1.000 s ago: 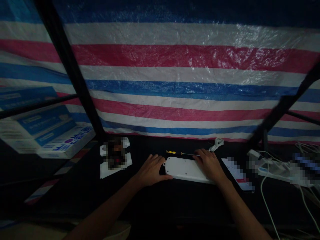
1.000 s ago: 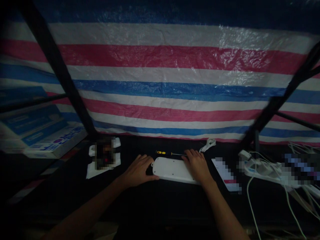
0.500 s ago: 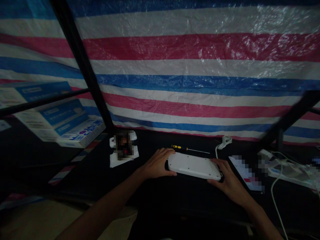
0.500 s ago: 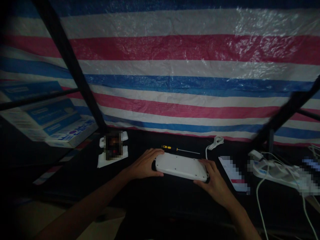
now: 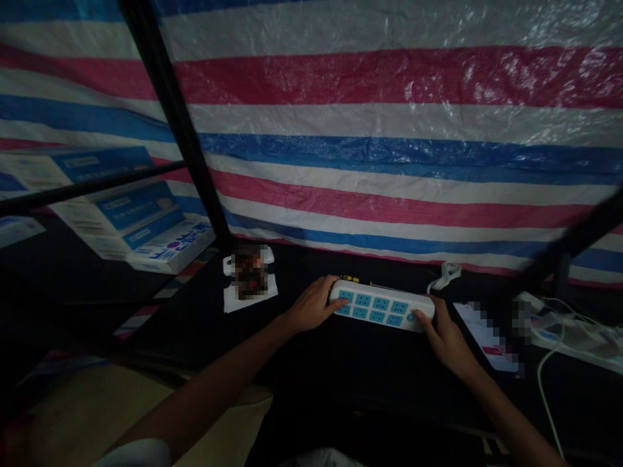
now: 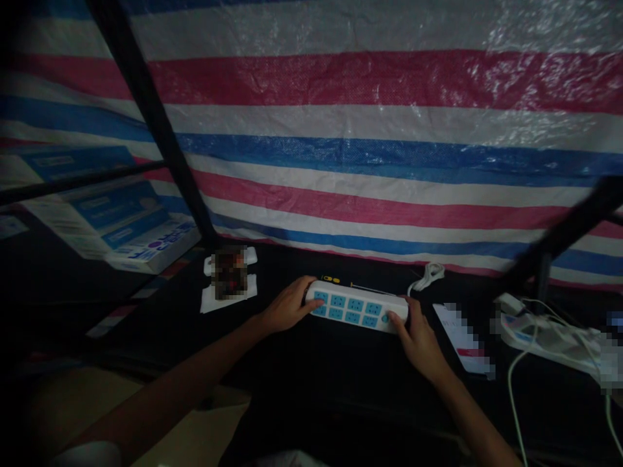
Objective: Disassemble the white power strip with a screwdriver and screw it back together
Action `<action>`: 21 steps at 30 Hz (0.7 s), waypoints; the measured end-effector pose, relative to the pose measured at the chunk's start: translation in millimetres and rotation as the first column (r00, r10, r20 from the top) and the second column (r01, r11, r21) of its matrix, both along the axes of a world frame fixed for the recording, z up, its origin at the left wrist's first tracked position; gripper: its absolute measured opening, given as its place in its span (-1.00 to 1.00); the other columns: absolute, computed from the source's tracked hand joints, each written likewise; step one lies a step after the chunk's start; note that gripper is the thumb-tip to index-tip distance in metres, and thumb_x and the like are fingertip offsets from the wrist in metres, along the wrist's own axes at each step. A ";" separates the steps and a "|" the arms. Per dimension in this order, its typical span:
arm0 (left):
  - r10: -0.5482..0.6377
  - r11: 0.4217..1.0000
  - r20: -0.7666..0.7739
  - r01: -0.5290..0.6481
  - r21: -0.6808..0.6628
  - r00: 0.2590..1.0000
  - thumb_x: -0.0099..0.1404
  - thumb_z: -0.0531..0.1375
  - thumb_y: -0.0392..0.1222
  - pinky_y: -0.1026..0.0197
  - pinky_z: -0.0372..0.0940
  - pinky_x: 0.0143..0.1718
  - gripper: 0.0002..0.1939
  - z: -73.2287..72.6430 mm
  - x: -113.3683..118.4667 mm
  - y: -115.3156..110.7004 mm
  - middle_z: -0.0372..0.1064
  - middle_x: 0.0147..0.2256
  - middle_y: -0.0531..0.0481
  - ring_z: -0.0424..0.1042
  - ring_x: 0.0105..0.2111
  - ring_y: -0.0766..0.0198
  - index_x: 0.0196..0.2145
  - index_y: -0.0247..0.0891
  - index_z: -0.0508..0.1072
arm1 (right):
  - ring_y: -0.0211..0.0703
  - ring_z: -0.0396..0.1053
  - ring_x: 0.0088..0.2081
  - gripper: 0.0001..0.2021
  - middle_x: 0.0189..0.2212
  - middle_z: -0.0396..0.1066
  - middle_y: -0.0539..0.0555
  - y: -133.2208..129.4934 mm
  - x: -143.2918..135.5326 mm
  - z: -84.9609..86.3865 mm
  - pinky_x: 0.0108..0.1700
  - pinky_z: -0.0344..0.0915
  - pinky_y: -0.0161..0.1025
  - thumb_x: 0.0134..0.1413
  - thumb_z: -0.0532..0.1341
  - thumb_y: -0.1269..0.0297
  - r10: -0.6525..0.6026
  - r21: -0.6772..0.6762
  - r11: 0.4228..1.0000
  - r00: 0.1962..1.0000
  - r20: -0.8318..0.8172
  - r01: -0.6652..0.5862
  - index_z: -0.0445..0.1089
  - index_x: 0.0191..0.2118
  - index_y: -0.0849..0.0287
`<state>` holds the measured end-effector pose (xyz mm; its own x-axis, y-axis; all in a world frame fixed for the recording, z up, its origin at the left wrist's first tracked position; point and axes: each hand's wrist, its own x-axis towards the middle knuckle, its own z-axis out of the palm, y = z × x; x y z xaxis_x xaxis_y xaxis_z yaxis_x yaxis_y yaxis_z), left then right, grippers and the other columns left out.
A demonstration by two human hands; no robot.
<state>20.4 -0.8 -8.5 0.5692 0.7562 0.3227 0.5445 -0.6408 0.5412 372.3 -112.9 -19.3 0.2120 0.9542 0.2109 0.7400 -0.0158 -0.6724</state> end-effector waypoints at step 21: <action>-0.017 0.999 -0.012 0.017 -0.044 1.000 0.58 0.08 0.15 -0.15 0.36 0.20 -0.42 -3.4 -0.9 1.0 0.43 0.12 -0.25 0.48 0.10 -0.07 0.36 -0.23 0.17 | 0.18 0.55 0.06 -0.34 0.09 0.55 0.17 16.0 -2.7 6.2 0.02 0.55 0.01 0.23 0.32 -0.23 0.165 -0.071 0.979 0.946 -0.278 -0.191 0.27 0.28 0.01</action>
